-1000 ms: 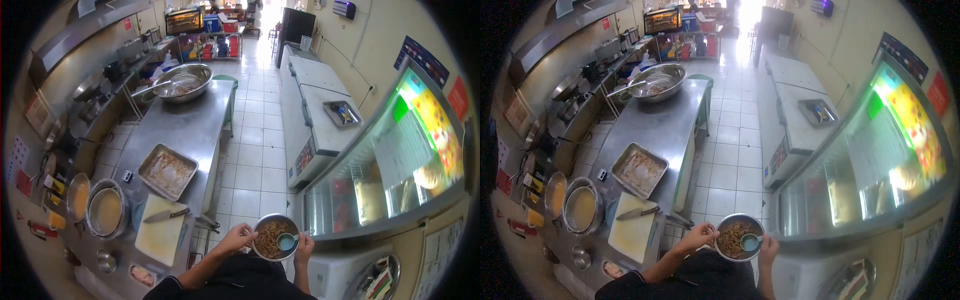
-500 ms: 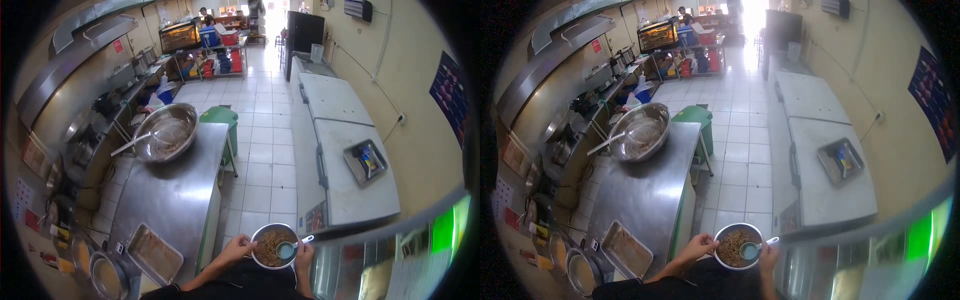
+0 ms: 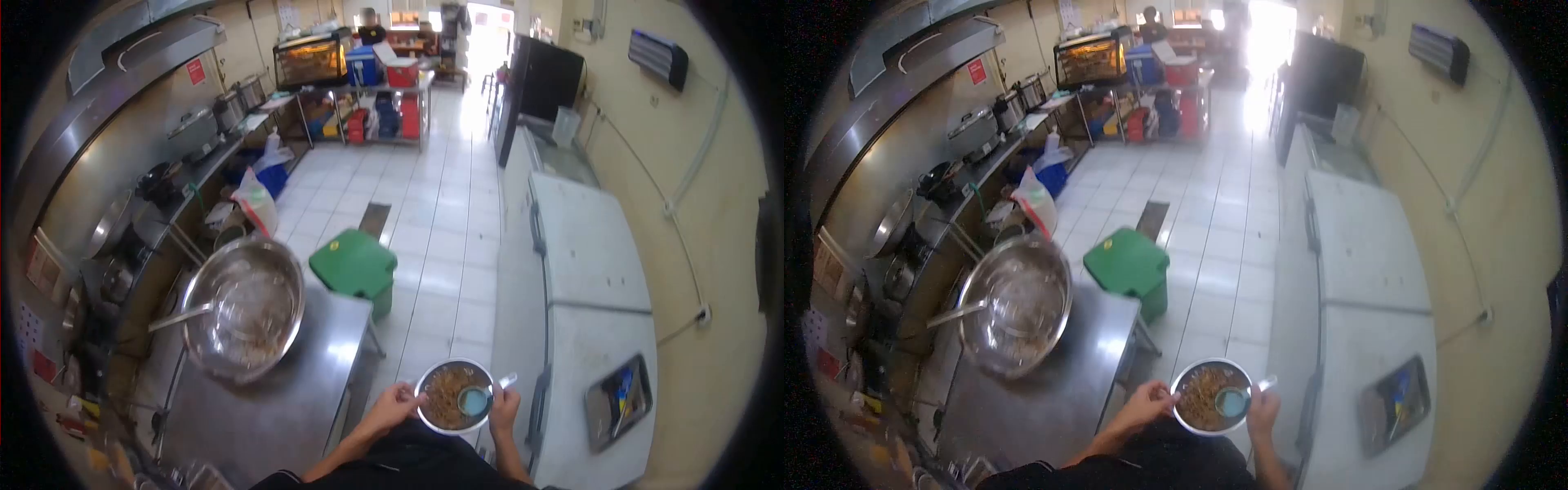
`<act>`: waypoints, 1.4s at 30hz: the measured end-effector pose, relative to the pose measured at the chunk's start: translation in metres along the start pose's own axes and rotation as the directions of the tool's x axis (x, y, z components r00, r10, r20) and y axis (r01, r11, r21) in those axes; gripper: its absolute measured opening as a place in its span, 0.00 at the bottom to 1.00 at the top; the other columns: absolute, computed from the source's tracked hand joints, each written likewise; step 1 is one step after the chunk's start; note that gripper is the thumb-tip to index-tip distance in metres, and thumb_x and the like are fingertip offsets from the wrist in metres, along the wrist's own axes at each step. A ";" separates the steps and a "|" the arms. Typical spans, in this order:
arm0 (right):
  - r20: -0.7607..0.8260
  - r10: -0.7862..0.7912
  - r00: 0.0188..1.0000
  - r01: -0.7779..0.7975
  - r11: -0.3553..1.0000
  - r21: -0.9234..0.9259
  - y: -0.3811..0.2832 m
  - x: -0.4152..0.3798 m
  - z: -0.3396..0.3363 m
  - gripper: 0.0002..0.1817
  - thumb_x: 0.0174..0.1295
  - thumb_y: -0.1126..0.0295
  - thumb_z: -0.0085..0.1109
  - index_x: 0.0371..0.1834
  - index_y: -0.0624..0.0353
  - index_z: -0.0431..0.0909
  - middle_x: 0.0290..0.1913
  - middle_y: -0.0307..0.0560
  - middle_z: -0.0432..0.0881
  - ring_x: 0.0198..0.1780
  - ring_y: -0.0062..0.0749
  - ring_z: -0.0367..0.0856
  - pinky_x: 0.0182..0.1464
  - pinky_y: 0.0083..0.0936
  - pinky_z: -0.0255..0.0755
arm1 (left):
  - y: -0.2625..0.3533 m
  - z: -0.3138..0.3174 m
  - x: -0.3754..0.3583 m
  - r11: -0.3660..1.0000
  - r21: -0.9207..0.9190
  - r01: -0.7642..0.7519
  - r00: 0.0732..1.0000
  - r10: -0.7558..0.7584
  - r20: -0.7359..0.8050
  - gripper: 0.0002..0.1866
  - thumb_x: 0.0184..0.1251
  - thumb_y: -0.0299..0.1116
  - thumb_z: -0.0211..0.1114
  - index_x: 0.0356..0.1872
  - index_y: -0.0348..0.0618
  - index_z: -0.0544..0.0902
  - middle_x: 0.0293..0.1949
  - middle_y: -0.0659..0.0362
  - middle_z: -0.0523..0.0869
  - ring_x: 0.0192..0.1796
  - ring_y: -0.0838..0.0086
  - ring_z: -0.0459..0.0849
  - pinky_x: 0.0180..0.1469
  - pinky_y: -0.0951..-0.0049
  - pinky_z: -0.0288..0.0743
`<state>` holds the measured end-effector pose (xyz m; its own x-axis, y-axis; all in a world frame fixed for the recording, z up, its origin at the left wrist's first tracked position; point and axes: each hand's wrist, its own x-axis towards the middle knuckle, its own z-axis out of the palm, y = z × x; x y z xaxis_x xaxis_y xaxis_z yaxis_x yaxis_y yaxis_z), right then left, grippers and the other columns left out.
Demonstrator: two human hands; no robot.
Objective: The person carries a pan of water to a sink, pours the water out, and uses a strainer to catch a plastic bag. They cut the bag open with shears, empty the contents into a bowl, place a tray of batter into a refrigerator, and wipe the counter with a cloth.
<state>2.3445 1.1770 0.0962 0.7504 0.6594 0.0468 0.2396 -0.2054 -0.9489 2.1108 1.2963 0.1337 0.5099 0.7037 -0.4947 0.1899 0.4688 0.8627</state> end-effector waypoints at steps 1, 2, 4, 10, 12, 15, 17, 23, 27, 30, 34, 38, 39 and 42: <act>-0.045 0.026 0.999 -0.023 0.998 0.058 0.002 0.030 0.014 0.20 0.68 0.67 0.58 0.18 0.64 0.69 0.18 0.36 0.68 0.23 0.18 0.62 0.24 0.29 0.56 | 0.013 -0.002 0.035 1.000 0.000 -0.013 0.999 0.013 0.037 0.20 0.64 0.41 0.71 0.43 0.33 0.77 0.31 0.55 0.85 0.30 0.77 0.83 0.31 0.78 0.78; -0.087 0.070 0.994 -0.061 0.993 0.103 0.001 0.051 0.021 0.20 0.68 0.67 0.58 0.18 0.63 0.68 0.18 0.35 0.67 0.24 0.18 0.62 0.24 0.29 0.56 | 0.042 -0.002 0.064 0.999 0.037 -0.013 0.997 0.010 0.075 0.21 0.64 0.42 0.72 0.43 0.32 0.77 0.29 0.55 0.84 0.28 0.78 0.82 0.30 0.78 0.77; -0.170 0.076 0.983 -0.056 0.991 0.120 -0.006 0.107 0.036 0.21 0.69 0.68 0.55 0.15 0.55 0.64 0.18 0.29 0.65 0.23 0.13 0.59 0.23 0.21 0.51 | 0.083 -0.002 0.134 0.998 0.065 -0.006 0.990 -0.003 0.141 0.22 0.64 0.42 0.71 0.43 0.32 0.77 0.28 0.56 0.84 0.27 0.78 0.82 0.28 0.79 0.76; -0.306 0.158 0.939 -0.113 0.981 0.159 -0.031 0.283 0.083 0.18 0.69 0.69 0.54 0.20 0.61 0.68 0.20 0.34 0.68 0.25 0.16 0.63 0.26 0.24 0.58 | 0.194 0.014 0.328 0.985 0.174 -0.015 0.960 -0.034 0.277 0.22 0.65 0.46 0.70 0.42 0.33 0.77 0.30 0.56 0.83 0.27 0.77 0.82 0.28 0.76 0.77; -0.314 0.179 0.933 -0.157 0.983 0.093 -0.010 0.343 0.097 0.17 0.70 0.68 0.54 0.23 0.65 0.72 0.22 0.39 0.73 0.26 0.19 0.67 0.27 0.28 0.62 | 0.226 0.016 0.388 0.979 0.201 -0.025 0.960 -0.032 0.279 0.22 0.65 0.46 0.70 0.42 0.33 0.77 0.30 0.56 0.82 0.27 0.76 0.82 0.29 0.75 0.78; -0.311 0.112 0.944 -0.102 0.994 0.045 0.002 0.452 0.132 0.17 0.70 0.67 0.53 0.23 0.67 0.73 0.22 0.39 0.74 0.26 0.21 0.67 0.28 0.30 0.62 | 0.263 0.017 0.488 0.974 0.226 -0.004 0.965 -0.056 0.257 0.23 0.64 0.46 0.71 0.42 0.33 0.77 0.31 0.54 0.83 0.29 0.75 0.83 0.31 0.74 0.78; -0.279 0.110 0.954 -0.095 0.993 0.069 -0.011 0.532 0.154 0.19 0.69 0.67 0.55 0.19 0.64 0.69 0.19 0.35 0.68 0.24 0.17 0.62 0.25 0.25 0.56 | 0.300 0.016 0.549 0.963 0.263 0.052 0.971 -0.111 0.212 0.23 0.64 0.46 0.71 0.42 0.33 0.77 0.32 0.54 0.83 0.31 0.75 0.83 0.32 0.74 0.79; -0.106 0.060 0.993 -0.054 0.997 0.061 -0.029 0.761 0.229 0.20 0.68 0.66 0.57 0.19 0.65 0.70 0.18 0.37 0.69 0.23 0.18 0.64 0.25 0.25 0.58 | 0.423 0.000 0.702 0.999 0.042 0.024 0.997 -0.027 0.069 0.19 0.67 0.40 0.69 0.45 0.33 0.77 0.34 0.56 0.84 0.33 0.75 0.84 0.35 0.76 0.81; 0.016 0.002 1.000 -0.004 0.997 0.081 -0.070 0.906 0.287 0.19 0.68 0.65 0.58 0.22 0.69 0.74 0.18 0.41 0.73 0.23 0.19 0.67 0.25 0.26 0.60 | 0.487 -0.020 0.813 0.997 -0.075 0.021 1.000 -0.022 -0.010 0.18 0.68 0.39 0.69 0.46 0.34 0.77 0.34 0.57 0.85 0.35 0.76 0.84 0.36 0.78 0.80; 0.089 0.046 0.995 -0.052 0.996 0.068 -0.065 1.004 0.332 0.19 0.69 0.66 0.56 0.21 0.66 0.73 0.19 0.35 0.71 0.24 0.16 0.64 0.27 0.23 0.60 | 0.520 -0.037 0.904 0.995 -0.095 0.031 1.000 -0.031 0.004 0.17 0.67 0.38 0.69 0.45 0.35 0.77 0.35 0.56 0.84 0.35 0.77 0.83 0.36 0.77 0.81; -0.041 0.048 0.998 -0.047 0.998 0.033 -0.041 1.123 0.392 0.19 0.68 0.67 0.57 0.21 0.67 0.73 0.18 0.38 0.71 0.23 0.18 0.64 0.25 0.25 0.59 | 0.577 -0.058 1.049 0.999 -0.043 0.015 0.999 -0.014 0.040 0.16 0.66 0.37 0.70 0.43 0.34 0.77 0.32 0.57 0.83 0.34 0.76 0.82 0.33 0.77 0.81; -0.165 0.096 0.982 -0.090 0.995 0.045 -0.053 1.240 0.436 0.19 0.67 0.67 0.57 0.19 0.67 0.72 0.18 0.42 0.71 0.24 0.20 0.65 0.26 0.27 0.59 | 0.667 -0.060 1.179 0.996 0.093 0.018 0.997 -0.025 0.078 0.21 0.65 0.41 0.70 0.44 0.32 0.76 0.30 0.56 0.83 0.31 0.75 0.83 0.33 0.76 0.79; -0.179 0.101 0.979 -0.091 0.994 0.063 -0.056 1.257 0.441 0.19 0.68 0.67 0.57 0.19 0.67 0.72 0.18 0.41 0.72 0.24 0.20 0.66 0.26 0.27 0.60 | 0.688 -0.062 1.198 0.987 0.161 0.021 0.995 -0.037 0.093 0.22 0.65 0.42 0.70 0.45 0.31 0.76 0.30 0.56 0.83 0.31 0.75 0.83 0.32 0.76 0.79; -0.228 0.150 0.962 -0.116 0.981 0.156 -0.063 1.346 0.468 0.17 0.71 0.68 0.53 0.22 0.62 0.74 0.21 0.33 0.72 0.25 0.14 0.65 0.27 0.20 0.59 | 0.745 -0.061 1.291 0.984 0.179 0.013 0.980 -0.049 0.194 0.21 0.67 0.41 0.69 0.46 0.31 0.76 0.33 0.53 0.84 0.33 0.74 0.83 0.35 0.75 0.82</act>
<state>3.0511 2.4157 0.0725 0.8983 0.4387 -0.0261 0.0522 -0.1655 -0.9848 2.8592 2.5869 0.1316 0.6529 0.5635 -0.5062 0.3441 0.3747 0.8609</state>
